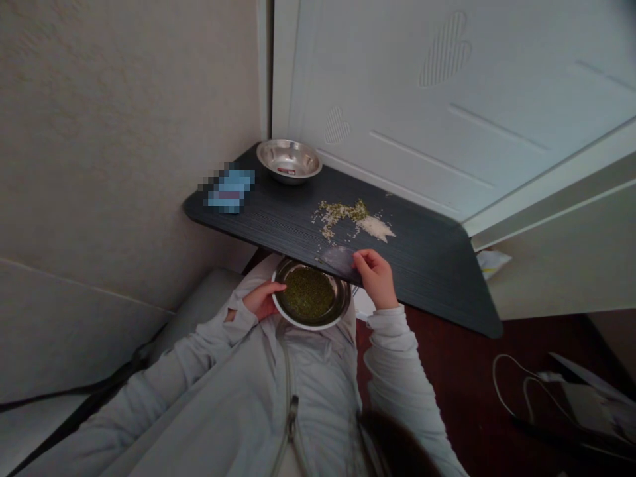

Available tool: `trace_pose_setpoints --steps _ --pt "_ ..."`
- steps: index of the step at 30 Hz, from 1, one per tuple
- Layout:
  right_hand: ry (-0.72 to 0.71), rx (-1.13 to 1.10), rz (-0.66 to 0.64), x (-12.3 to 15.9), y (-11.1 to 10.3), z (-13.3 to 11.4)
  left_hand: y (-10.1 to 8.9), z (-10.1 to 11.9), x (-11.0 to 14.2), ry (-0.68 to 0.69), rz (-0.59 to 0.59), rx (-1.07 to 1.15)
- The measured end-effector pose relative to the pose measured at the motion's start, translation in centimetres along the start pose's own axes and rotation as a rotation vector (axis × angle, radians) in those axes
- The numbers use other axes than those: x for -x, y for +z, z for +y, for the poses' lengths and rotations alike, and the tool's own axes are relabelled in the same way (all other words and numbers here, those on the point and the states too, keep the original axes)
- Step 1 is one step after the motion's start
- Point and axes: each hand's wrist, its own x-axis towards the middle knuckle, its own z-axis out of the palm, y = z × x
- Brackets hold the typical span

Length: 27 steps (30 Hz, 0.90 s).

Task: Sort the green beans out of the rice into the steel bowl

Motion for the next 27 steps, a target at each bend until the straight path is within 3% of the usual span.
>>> trace_pose_setpoints --steps 27 --pt "-0.049 0.12 -0.098 0.1 0.49 -0.25 0.26 0.16 0.07 0.014 -0.006 -0.009"
